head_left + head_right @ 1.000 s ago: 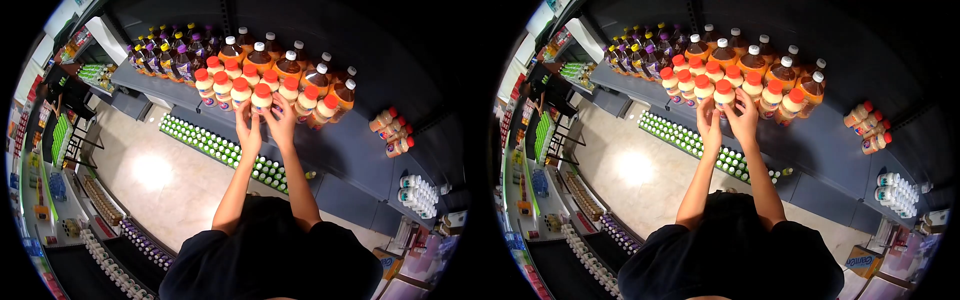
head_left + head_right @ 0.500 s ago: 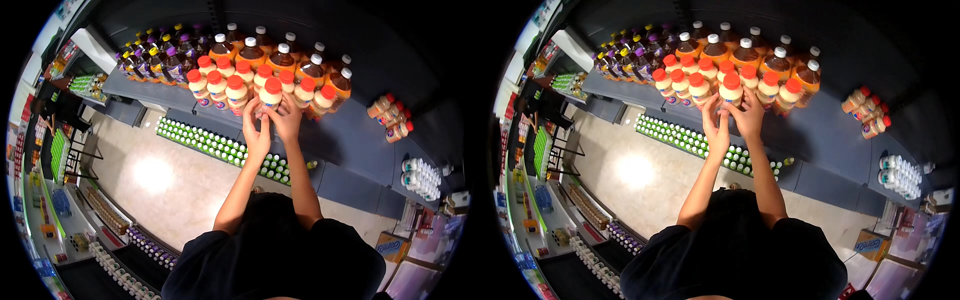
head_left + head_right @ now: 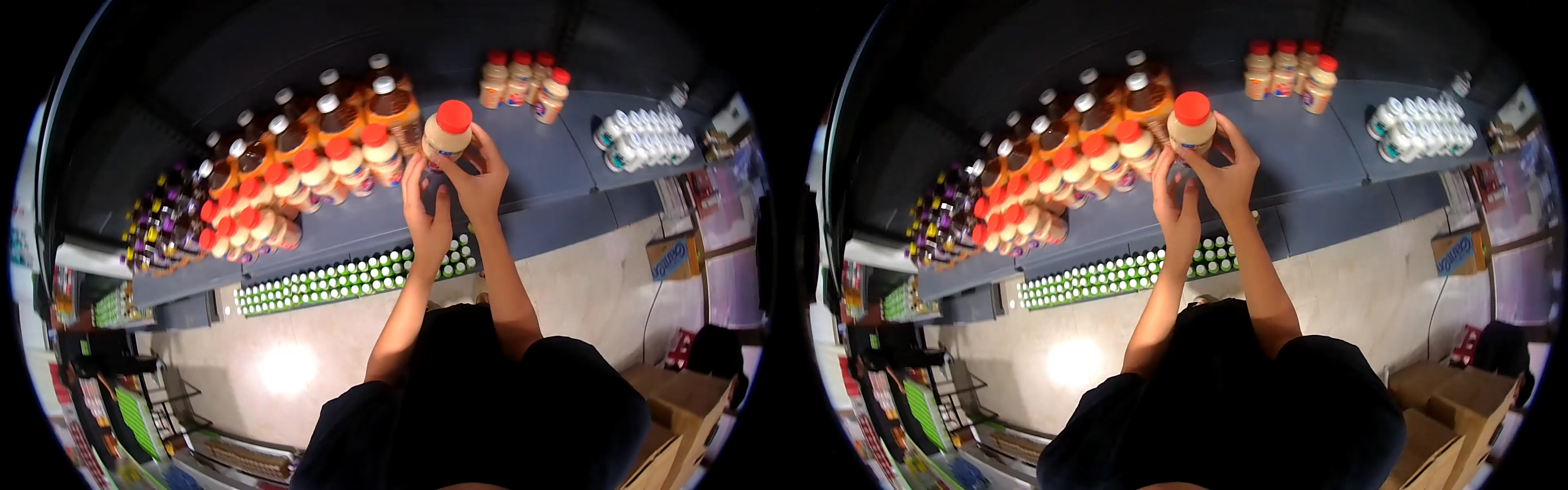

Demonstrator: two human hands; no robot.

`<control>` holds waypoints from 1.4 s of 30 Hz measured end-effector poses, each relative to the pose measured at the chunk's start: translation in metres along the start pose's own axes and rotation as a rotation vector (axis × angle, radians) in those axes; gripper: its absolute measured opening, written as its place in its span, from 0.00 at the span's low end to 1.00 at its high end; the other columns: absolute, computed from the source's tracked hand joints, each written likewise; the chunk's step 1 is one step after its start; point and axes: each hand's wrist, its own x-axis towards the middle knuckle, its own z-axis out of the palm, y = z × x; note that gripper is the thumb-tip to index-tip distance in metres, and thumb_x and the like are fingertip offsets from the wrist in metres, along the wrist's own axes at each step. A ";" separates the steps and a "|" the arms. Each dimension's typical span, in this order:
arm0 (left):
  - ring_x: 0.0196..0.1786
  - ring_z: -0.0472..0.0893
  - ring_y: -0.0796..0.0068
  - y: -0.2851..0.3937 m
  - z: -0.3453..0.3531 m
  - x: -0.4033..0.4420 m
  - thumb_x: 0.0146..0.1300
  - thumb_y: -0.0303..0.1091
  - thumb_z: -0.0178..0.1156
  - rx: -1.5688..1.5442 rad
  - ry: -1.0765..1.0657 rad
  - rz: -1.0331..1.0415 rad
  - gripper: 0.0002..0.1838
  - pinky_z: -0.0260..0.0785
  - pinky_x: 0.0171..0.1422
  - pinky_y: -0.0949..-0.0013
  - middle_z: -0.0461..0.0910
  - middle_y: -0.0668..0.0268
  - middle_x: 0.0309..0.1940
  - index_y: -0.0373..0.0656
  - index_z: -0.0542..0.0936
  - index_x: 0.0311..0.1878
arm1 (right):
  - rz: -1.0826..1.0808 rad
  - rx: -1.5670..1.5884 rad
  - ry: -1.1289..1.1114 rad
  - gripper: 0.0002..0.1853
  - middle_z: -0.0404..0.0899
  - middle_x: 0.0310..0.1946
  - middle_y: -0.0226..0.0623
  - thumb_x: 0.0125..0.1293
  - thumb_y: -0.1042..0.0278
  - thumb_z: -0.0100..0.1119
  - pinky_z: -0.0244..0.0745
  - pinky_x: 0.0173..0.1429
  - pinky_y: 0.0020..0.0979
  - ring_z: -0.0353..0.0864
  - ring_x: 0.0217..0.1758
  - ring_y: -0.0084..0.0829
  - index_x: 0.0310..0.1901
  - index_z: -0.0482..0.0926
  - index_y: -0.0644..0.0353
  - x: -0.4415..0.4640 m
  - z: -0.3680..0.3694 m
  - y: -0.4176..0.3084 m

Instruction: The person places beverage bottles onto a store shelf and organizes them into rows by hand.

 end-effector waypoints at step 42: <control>0.77 0.68 0.47 -0.087 0.222 0.038 0.70 0.30 0.63 0.220 -0.551 0.011 0.28 0.67 0.74 0.52 0.67 0.45 0.75 0.36 0.70 0.72 | -0.021 -0.422 0.372 0.40 0.86 0.51 0.41 0.50 0.70 0.83 0.81 0.56 0.34 0.87 0.54 0.34 0.65 0.73 0.62 0.143 -0.210 0.123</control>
